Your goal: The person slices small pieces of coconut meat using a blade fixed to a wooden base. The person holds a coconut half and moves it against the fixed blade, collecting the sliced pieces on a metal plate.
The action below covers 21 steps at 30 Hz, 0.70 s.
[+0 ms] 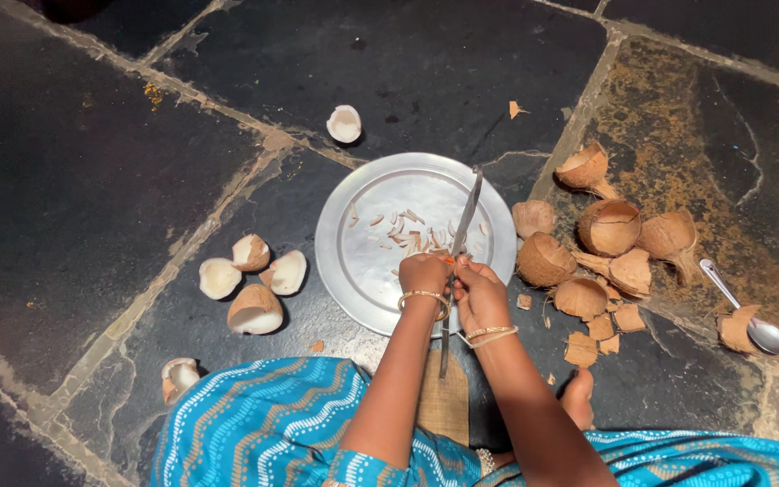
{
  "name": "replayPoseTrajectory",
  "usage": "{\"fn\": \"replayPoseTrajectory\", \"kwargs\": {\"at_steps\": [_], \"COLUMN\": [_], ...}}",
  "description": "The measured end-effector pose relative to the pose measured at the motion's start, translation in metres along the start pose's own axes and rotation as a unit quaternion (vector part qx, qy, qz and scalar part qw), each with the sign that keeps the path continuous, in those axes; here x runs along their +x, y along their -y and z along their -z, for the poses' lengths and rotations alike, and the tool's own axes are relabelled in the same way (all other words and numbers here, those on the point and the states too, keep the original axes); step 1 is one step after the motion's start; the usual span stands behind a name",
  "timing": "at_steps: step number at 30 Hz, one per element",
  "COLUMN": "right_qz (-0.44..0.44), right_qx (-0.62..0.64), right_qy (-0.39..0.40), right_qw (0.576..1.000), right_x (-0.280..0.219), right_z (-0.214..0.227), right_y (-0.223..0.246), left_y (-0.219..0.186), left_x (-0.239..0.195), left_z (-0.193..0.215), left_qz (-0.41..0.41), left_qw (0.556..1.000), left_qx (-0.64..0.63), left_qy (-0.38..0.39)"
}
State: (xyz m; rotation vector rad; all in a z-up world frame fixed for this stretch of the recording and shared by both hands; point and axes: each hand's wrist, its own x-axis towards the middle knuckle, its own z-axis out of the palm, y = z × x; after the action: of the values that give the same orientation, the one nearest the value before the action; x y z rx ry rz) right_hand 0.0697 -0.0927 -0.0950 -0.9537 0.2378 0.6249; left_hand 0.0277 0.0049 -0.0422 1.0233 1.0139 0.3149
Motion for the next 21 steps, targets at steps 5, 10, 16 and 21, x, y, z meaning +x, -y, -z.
{"fn": "replayPoseTrajectory", "kwargs": {"at_steps": [5,10,16,21], "right_qz": [0.034,0.069,0.114,0.118], "right_qx": [-0.078,-0.142,-0.233,-0.239], "right_qy": [-0.07,-0.042,-0.005,0.017], "right_qw": [0.994,0.987,0.966,0.964], "right_x": [0.015,0.018,0.007,-0.011], "right_z": [0.011,0.017,0.003,-0.006], "right_y": [-0.026,-0.016,0.013,0.032], "left_y": [0.021,0.035,0.018,-0.005], "left_x": [0.002,0.009,0.004,-0.017], "left_z": [0.009,0.009,0.023,0.04], "left_qz": [-0.028,-0.18,-0.179,-0.171], "left_qw": [0.993,0.966,0.945,0.941], "left_qx": [0.108,0.161,0.239,0.251], "left_qy": [-0.045,-0.09,-0.132,-0.149]}}
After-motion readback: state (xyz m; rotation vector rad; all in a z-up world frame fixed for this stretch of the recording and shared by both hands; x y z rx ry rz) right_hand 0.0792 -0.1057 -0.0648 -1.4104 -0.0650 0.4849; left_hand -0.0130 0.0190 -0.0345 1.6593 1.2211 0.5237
